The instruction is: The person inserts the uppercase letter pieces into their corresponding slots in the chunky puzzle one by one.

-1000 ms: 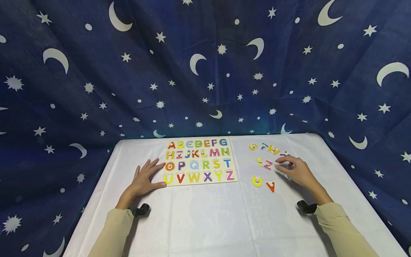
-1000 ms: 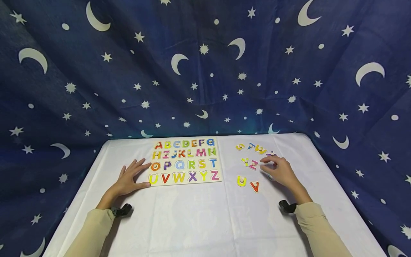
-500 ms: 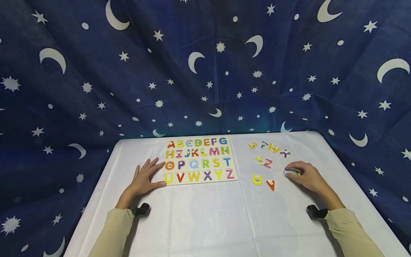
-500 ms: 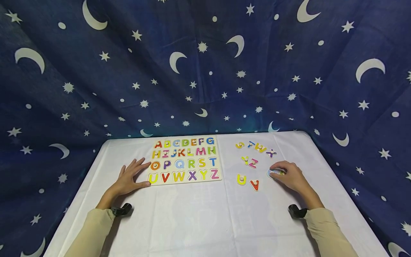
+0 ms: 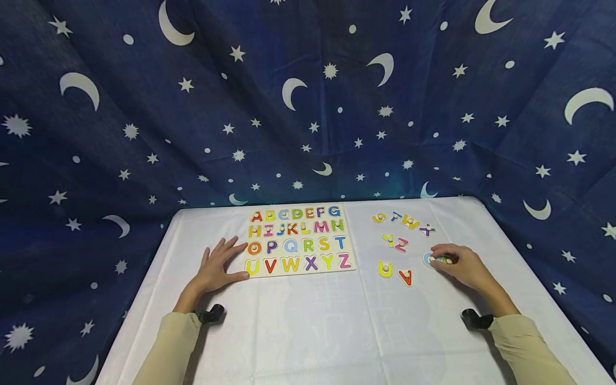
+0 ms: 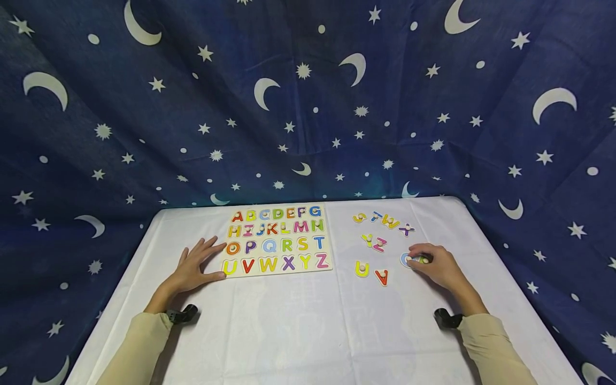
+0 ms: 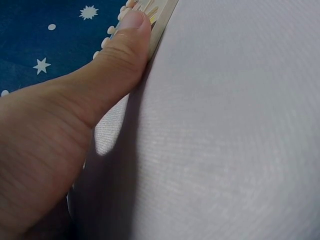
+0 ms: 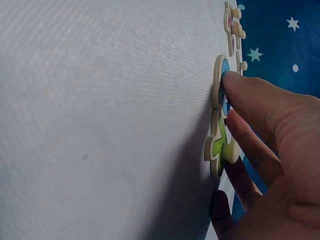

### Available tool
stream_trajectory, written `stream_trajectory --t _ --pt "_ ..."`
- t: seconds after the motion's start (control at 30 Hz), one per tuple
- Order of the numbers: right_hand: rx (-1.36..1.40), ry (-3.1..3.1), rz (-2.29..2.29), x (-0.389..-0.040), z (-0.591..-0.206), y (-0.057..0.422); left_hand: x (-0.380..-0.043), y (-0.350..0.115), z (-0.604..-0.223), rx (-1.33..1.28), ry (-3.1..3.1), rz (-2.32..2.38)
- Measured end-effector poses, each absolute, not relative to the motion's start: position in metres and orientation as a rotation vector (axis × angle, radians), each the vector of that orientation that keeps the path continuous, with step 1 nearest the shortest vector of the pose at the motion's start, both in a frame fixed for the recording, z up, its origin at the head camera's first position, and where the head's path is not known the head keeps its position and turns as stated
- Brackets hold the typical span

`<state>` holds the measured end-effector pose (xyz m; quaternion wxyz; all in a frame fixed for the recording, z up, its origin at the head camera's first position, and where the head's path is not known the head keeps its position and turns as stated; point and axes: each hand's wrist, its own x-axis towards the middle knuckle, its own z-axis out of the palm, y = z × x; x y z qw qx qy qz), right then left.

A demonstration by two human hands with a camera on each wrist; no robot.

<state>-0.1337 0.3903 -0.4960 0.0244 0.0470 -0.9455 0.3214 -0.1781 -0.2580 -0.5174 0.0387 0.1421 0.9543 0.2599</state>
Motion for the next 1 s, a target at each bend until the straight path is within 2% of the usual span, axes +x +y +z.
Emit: stream_trajectory --t 0.57,1.0 --pt "0.150 -2.822 0.951 -0.131 -0.499 0.384 -0.177 -0.256 -0.516 0.455 2.925 0.807" --pt "0.187 -2.690 1.116 -0.164 -0.471 0.323 -0.176 -0.258 -0.515 0.447 2.920 0.811"
